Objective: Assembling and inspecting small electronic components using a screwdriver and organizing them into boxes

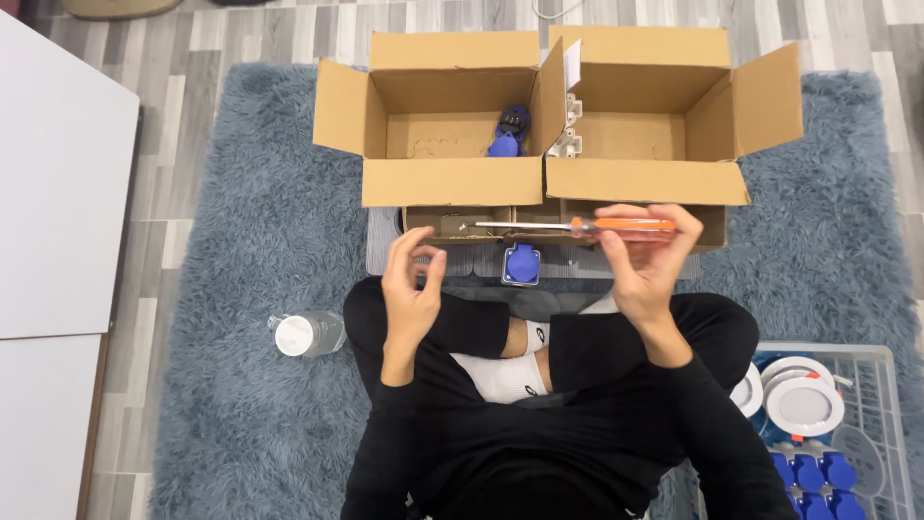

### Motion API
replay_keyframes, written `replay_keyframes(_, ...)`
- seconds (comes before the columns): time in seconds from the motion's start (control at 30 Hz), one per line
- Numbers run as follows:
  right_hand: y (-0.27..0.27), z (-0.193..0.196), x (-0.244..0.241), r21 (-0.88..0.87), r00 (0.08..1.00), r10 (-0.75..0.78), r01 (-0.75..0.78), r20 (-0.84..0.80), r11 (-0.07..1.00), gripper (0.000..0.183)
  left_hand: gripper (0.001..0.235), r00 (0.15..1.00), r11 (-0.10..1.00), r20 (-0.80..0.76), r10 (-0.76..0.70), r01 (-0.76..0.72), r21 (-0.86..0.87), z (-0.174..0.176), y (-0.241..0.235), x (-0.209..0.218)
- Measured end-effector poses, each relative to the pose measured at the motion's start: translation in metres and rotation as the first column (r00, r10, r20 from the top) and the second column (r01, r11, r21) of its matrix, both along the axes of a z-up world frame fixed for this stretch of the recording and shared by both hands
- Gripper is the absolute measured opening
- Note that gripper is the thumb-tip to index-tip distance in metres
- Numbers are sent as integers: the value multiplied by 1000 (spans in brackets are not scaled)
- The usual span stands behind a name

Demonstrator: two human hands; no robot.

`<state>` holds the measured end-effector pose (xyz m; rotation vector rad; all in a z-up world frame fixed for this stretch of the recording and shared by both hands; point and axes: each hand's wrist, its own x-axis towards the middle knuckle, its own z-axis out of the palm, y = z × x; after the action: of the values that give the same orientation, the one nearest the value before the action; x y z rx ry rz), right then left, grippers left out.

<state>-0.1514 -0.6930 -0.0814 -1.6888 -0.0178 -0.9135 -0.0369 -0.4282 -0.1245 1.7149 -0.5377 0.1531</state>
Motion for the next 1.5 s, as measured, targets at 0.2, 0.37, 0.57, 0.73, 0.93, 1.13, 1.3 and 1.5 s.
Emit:
replay_keyframes(0.2, 2, 15, -14, 134, 1000, 10, -11, 6, 991, 49, 45, 933, 942, -211, -291, 240, -237, -7, -17, -7)
replay_keyframes(0.37, -4, 3, -16, 206, 999, 30, -32, 16, 978, 52, 27, 924, 920, -246, -294, 203, -335, -19, -20, -8)
replay_keyframes(0.57, -5, 1, -16, 221, 999, 38, -42, 22, 974, 52, 19, 929, 928, -273, -249, 149, -341, -24, -17, -7)
replay_keyframes(0.73, -15, -5, -18, 227, 997, 74, -78, 27, 971, 54, 15, 924, 925, -281, -259, 153, -347, -30, -13, -4)
replay_keyframes(0.93, -26, -15, -22, 221, 992, 120, -125, 37, 967, 55, 15, 886, 891, -352, -302, 132, -435, -42, -19, -8)
replay_keyframes(1.13, -33, -26, -24, 269, 991, 121, -132, 57, 954, 57, 18, 780, 778, -477, -405, 20, -628, -84, -35, -20)
replay_keyframes(1.3, -37, -15, -27, 345, 991, 108, -130, 85, 930, 66, 17, 784, 798, -470, -405, 52, -601, -64, -44, -26)
replay_keyframes(1.5, -52, 20, -50, 250, 988, 119, -92, -96, 964, 75, 44, 907, 917, -137, -399, 396, -44, 0, -40, -20)
